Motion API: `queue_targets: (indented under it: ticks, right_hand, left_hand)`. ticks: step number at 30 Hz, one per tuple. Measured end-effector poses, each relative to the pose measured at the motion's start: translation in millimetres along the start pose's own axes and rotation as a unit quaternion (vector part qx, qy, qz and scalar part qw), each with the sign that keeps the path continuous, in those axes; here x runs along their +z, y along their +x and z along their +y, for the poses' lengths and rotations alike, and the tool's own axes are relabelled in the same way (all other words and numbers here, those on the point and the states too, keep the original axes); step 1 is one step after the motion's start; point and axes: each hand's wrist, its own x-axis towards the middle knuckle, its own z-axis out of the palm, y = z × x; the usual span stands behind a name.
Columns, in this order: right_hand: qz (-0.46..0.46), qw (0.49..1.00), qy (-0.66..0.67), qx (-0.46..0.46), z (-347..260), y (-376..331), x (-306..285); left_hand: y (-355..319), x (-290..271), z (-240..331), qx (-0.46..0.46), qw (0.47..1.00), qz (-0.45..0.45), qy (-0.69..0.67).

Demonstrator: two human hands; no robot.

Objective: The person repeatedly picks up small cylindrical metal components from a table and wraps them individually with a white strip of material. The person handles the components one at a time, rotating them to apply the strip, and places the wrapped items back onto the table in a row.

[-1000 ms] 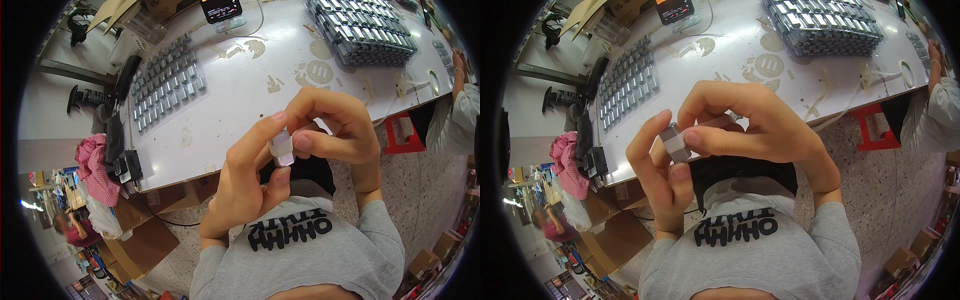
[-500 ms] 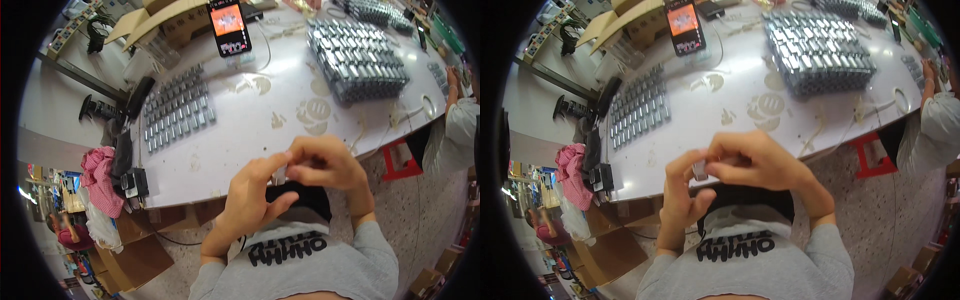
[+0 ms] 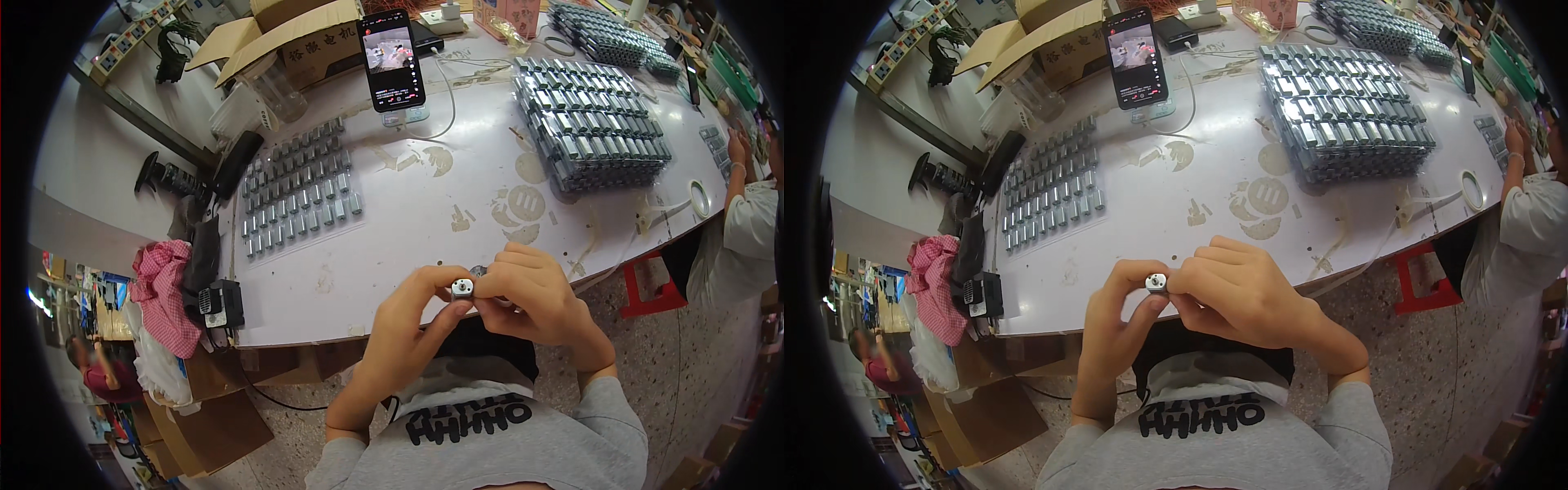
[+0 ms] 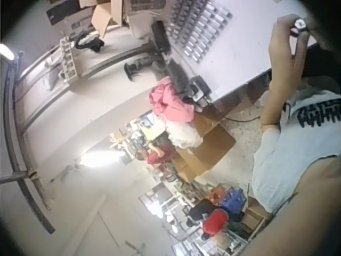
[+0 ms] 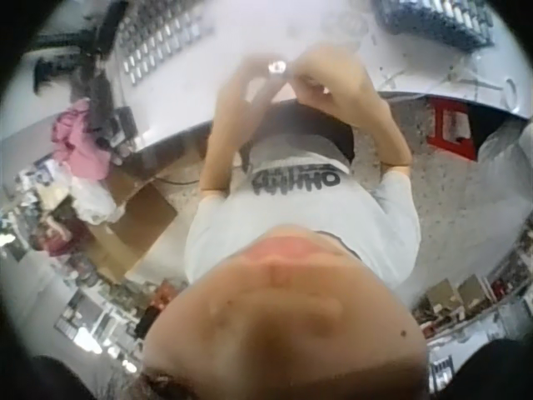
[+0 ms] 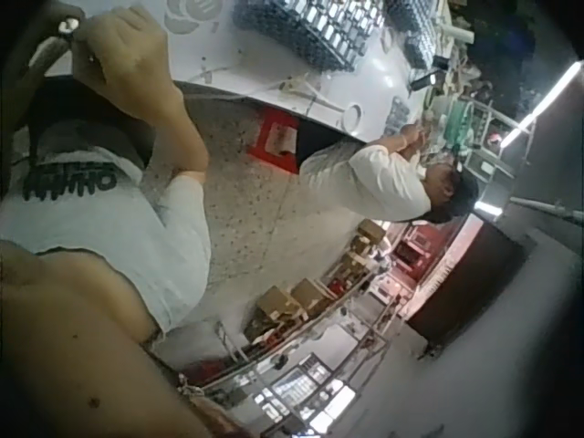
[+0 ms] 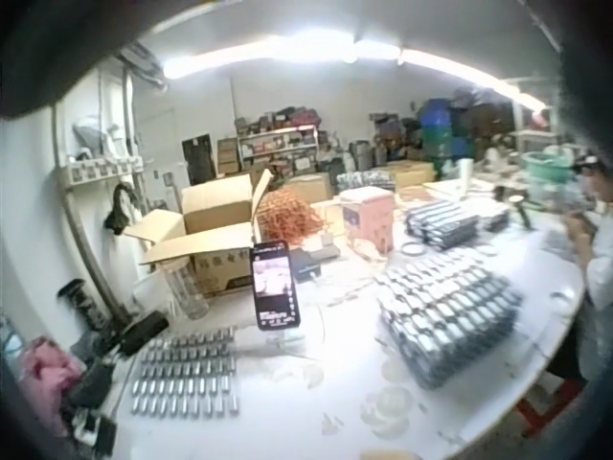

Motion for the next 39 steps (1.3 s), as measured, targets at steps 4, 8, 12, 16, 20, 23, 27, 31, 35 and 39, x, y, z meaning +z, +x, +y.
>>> queue_targets:
  ticks: [4, 8, 12, 16, 20, 23, 27, 31, 35, 39]
  right_hand:
    - [-0.025, 0.996, -0.065, -0.058, 1.7, -0.1, 1.6]
    - [0.011, 0.982, -0.160, -0.104, -5.2, 1.5, 10.9]
    - [0.027, 0.961, -0.227, -0.157, 2.0, -1.3, 19.5]
    - [0.024, 0.938, -0.270, -0.217, 10.8, -7.6, 26.1]
    - [-0.062, 0.919, -0.246, -0.303, 6.3, -3.9, 39.1]
    - [-0.044, 0.939, -0.166, -0.298, 5.9, -6.7, 52.8]
    - [0.046, 0.993, -0.053, -0.093, 13.6, -14.5, 36.7]
    - [0.121, 0.992, 0.005, 0.036, 24.2, -17.9, 44.6]
    - [0.160, 0.980, 0.004, 0.115, 44.7, -17.9, 60.5]
    - [0.208, 0.961, 0.029, 0.178, 50.0, -17.2, 66.2]
  left_hand:
    - [1.5, -6.4, 2.5, -0.032, 0.999, 0.000, 0.012]
    - [4.7, -7.1, -12.4, -0.074, 0.983, -0.043, -0.161]
    - [5.4, -4.0, -18.6, -0.150, 0.948, -0.042, -0.279]
    - [0.7, -0.7, -26.3, -0.195, 0.923, -0.045, -0.330]
    - [4.9, 6.1, -40.7, -0.223, 0.914, -0.056, -0.333]
    - [8.9, -0.2, -49.0, -0.194, 0.921, 0.012, -0.338]
    - [18.6, -48.6, -74.4, -0.165, 0.971, 0.128, -0.118]
    - [16.5, -138.5, -126.3, -0.099, 0.937, 0.214, 0.259]
    - [36.7, -202.3, -159.3, -0.086, 0.851, 0.292, 0.428]
    - [65.4, -241.0, -190.9, -0.132, 0.845, 0.191, 0.481]
